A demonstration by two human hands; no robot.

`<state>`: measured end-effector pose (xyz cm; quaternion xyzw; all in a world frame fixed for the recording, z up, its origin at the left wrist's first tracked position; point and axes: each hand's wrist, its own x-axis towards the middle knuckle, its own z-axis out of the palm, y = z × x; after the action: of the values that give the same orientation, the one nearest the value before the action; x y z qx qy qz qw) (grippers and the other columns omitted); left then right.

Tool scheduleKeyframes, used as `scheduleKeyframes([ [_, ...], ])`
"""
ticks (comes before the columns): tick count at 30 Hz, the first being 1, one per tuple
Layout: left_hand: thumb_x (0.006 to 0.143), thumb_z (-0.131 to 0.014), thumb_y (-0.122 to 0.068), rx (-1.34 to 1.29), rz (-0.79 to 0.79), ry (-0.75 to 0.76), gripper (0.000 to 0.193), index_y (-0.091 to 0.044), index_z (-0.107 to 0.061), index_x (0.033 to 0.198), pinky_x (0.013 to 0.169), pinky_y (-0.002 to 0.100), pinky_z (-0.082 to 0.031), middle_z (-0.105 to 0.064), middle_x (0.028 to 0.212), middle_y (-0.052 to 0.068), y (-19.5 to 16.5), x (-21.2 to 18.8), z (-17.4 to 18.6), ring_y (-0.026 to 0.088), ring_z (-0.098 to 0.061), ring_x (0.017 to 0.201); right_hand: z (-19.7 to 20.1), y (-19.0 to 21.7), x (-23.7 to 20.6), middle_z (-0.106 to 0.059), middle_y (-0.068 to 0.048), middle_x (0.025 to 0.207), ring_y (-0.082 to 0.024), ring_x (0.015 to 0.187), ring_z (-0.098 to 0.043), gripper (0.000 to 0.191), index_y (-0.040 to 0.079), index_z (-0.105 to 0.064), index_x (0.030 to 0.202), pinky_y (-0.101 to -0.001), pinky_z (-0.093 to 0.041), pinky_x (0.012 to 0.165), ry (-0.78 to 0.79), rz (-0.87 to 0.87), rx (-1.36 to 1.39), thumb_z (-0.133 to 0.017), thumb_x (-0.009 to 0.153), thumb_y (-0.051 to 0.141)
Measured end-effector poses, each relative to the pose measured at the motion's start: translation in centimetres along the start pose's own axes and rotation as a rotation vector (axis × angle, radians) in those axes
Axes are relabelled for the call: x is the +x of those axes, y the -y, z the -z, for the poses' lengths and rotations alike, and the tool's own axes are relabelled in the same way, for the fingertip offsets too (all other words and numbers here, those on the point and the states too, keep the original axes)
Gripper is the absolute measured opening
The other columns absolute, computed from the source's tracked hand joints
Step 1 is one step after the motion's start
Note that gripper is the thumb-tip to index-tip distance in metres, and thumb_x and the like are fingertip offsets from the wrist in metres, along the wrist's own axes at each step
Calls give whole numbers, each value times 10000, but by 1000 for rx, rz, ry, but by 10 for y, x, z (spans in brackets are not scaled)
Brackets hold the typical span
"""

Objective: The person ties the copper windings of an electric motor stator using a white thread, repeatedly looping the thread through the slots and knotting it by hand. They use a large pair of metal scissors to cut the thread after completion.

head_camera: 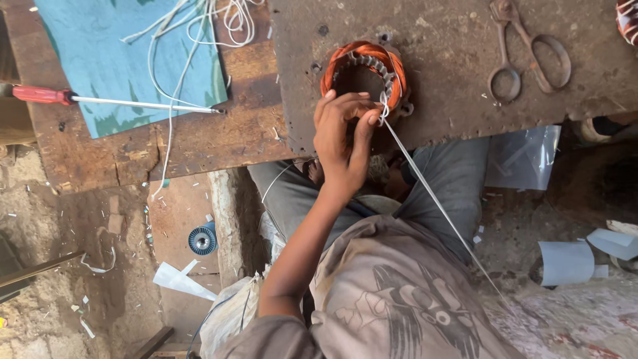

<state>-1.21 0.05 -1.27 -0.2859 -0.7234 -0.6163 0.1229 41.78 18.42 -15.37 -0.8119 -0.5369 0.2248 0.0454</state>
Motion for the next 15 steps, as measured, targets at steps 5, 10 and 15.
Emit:
scheduleKeyframes([
  [5,1007,-699,-109,-6,14,28,83,-51,-639,1003,1202,431,-384,-738,980,47,-2,2,6,199,-721,1015,-15,45,-20,-644,-87,1123,-151,1040,-595,255,-1,-605,1216,-292,-461,935,-3,597,202,-581,1088,219],
  [10,1015,-690,-123,-46,38,30,93,-39,-669,982,1216,436,-394,-737,940,43,1,5,11,186,-707,940,-42,187,-121,-694,-111,1280,-187,1208,-637,360,-15,-643,1290,-308,-478,1065,1096,1094,675,-567,1070,260],
  [15,1035,-652,-126,-107,16,25,94,-39,-664,1002,1224,437,-379,-753,921,32,5,8,10,172,-704,942,6,236,-148,-732,-76,868,-210,853,-686,237,39,-708,919,-355,-538,814,1696,1234,838,-667,1084,205],
])
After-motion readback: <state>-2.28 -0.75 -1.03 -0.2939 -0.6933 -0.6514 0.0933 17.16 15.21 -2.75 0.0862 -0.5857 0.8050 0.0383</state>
